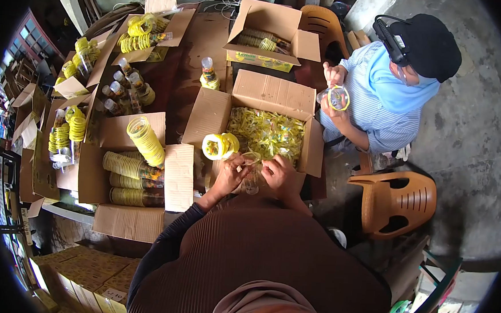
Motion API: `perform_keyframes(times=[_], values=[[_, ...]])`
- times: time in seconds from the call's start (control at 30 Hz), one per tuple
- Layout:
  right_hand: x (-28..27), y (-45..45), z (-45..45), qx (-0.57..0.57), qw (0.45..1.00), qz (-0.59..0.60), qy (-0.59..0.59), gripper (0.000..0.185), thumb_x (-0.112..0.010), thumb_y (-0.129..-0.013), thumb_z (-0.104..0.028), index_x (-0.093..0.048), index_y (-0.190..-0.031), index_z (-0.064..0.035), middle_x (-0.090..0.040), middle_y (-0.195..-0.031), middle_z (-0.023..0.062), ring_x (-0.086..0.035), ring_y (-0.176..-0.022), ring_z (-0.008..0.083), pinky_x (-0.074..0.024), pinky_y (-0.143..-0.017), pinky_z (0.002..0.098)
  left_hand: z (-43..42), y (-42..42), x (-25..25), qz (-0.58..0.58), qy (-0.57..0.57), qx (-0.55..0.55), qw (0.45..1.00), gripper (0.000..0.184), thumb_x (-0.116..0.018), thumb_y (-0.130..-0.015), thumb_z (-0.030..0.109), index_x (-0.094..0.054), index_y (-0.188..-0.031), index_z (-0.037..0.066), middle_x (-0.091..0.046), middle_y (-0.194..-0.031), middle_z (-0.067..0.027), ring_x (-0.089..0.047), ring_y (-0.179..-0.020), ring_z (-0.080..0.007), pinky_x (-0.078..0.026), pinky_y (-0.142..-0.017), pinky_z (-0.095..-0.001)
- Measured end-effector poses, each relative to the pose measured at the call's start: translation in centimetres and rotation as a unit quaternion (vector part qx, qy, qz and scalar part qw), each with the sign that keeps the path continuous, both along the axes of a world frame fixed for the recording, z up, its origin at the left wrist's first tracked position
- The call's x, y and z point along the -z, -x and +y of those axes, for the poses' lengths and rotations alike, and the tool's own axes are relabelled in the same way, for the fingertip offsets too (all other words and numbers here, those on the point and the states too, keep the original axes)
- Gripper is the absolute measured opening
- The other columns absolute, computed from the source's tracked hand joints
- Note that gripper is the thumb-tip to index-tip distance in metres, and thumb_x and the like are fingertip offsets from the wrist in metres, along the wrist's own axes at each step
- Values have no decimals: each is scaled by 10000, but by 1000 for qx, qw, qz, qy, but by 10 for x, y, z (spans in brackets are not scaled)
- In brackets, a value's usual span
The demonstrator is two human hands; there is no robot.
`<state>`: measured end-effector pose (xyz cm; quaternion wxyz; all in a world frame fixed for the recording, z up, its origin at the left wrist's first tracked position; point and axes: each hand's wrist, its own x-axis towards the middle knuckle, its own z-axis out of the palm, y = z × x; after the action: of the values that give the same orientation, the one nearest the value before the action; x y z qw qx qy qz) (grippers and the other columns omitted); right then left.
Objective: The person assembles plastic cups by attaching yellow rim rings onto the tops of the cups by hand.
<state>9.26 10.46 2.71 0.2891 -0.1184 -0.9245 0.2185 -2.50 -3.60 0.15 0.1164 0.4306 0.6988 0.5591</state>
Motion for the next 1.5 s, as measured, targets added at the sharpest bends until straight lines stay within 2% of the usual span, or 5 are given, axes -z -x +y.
perform_keyframes(times=[0.3, 0.47, 0.6, 1.0, 1.5], values=[[0, 0, -3, 32, 999, -9, -9, 122, -681, -736, -80, -651, -853, -93, -537, -793, 63, -579, -740, 250, -481, -623, 371, -1, -1, 8, 41, -49, 17, 998, 198, -695, -784, -8, -637, -969, 35, -623, -972, -126, -594, -910, -309, -480, -788, -381], [-3, 0, 1, 51, 990, -14, 130, 90, -675, -760, -86, -630, -834, -62, -551, -790, 92, -578, -686, 284, -475, -611, 387, 0, 0, 2, 37, -65, 23, 997, 201, -700, -772, -9, -641, -958, 41, -618, -990, -131, -587, -959, -296, -477, -812, -380], [-18, -4, -8, 44, 997, -30, 56, 83, -667, -759, -81, -659, -842, -86, -587, -782, 62, -609, -664, 262, -485, -586, 347, -4, 3, 2, 58, -49, 2, 997, 193, -698, -781, -3, -640, -961, 38, -618, -983, -136, -595, -968, -299, -485, -809, -385], [27, 6, 10, 56, 995, -50, 59, 98, -653, -757, -76, -611, -833, -30, -543, -786, 108, -577, -735, 305, -468, -642, 417, -3, -4, 1, 45, -50, 60, 996, 265, -702, -749, -44, -647, -992, 47, -608, -1052, -140, -570, -1027, -312, -483, -845, -387], [3, -3, 7, 88, 987, -61, 117, 79, -654, -756, -89, -614, -818, -62, -539, -782, 77, -579, -712, 279, -473, -642, 394, -3, 2, -2, 27, -51, 47, 997, 251, -704, -738, -53, -673, -972, 32, -621, -1010, -144, -583, -1044, -307, -474, -865, -389]])
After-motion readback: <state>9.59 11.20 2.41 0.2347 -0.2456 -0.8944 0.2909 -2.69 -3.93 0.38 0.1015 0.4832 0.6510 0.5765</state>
